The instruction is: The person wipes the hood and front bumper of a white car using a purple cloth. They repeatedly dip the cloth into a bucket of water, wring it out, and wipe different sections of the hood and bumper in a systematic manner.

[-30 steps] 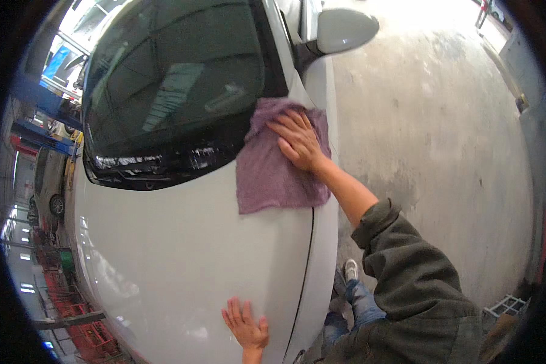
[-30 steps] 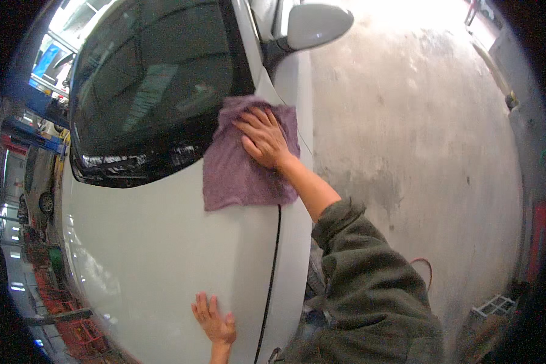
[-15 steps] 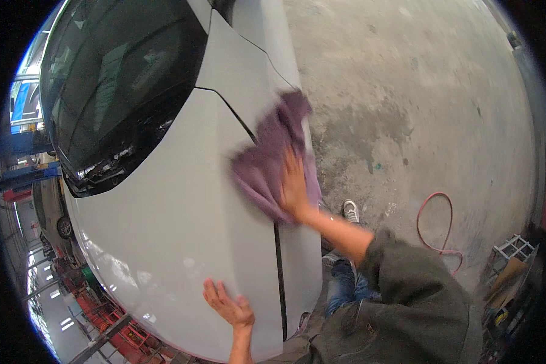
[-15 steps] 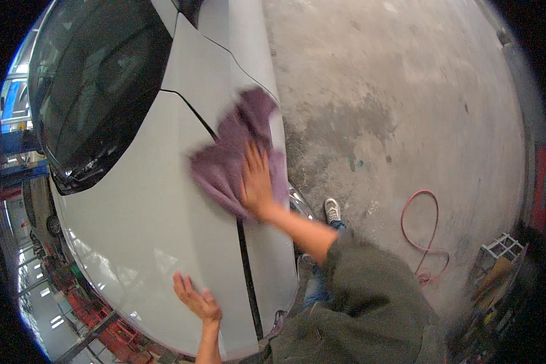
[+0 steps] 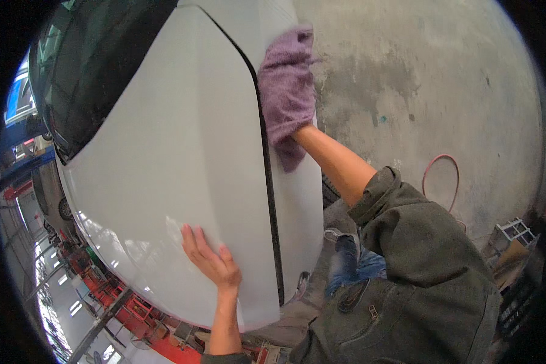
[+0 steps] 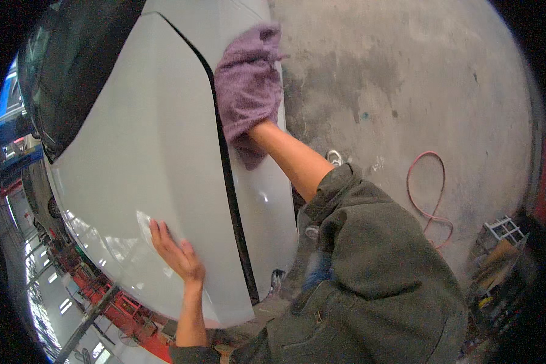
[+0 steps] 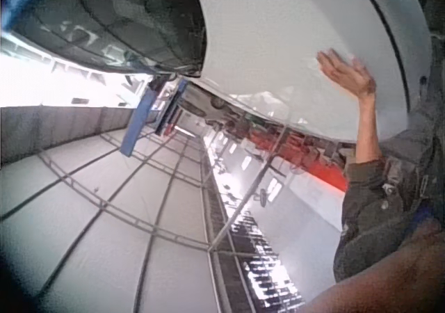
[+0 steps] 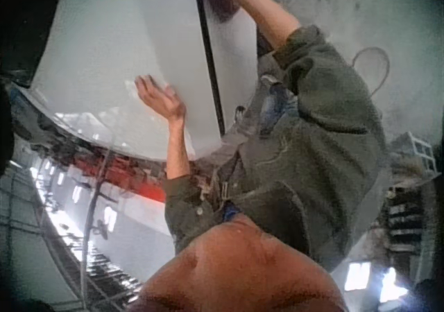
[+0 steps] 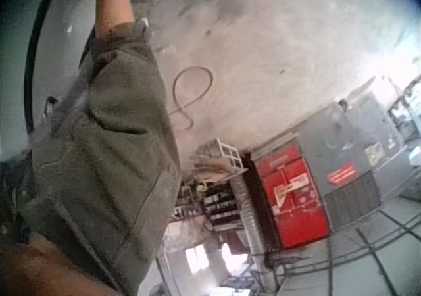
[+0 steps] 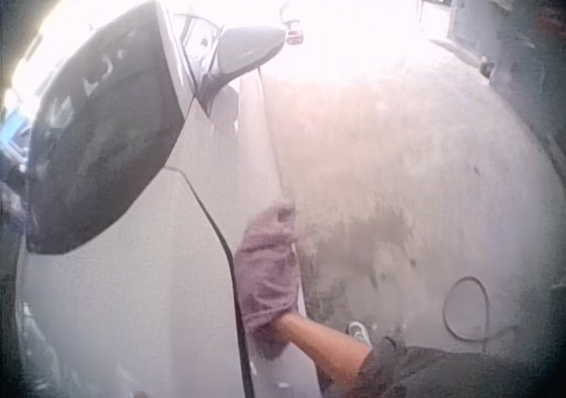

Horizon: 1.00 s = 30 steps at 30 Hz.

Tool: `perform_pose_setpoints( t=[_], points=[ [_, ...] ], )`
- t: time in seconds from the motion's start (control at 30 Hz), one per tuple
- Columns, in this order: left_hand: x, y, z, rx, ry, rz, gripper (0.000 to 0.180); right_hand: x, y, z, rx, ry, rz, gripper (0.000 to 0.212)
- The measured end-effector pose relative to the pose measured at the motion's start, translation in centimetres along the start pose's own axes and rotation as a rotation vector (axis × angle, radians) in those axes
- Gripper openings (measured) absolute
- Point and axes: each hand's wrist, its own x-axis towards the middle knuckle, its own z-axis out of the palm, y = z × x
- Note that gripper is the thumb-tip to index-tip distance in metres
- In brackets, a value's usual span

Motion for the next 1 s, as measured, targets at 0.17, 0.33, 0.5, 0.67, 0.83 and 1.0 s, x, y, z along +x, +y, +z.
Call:
perform_pose_setpoints(
  t=[0.17, 0.33, 0.5, 0.67, 0.83, 1.0],
  points=[
    [-0.1, 0.1, 0.2, 0.017, 0.026, 0.003, 0.057, -12.5, 1.2, 3.5, -0.447, 0.259, -0.361, 0.047],
    [-0.4, -0.6, 1.2, 0.012, 0.099, 0.070, 0.052, -29.1, 4.5, 9.8, -0.642, 0.259, -0.349, 0.031],
    [-0.2, -1.7, 2.3, 0.016, 0.155, 0.135, 0.051, -46.7, 9.6, 15.5, -0.194, 0.106, -0.052, 0.031],
    [0.2, -2.3, 2.6, 0.014, 0.175, 0.164, 0.054, -54.9, 11.4, 16.5, -0.148, 0.060, 0.071, 0.031],
    [0.7, -2.6, 2.8, -0.015, 0.161, 0.138, 0.057, -42.0, 10.4, 12.7, -0.179, 0.250, -0.037, 0.031],
    [1.1, -2.7, 3.1, -0.044, 0.146, 0.115, 0.057, -29.4, 10.3, 9.9, -0.204, 0.398, -0.076, 0.032]
  ],
)
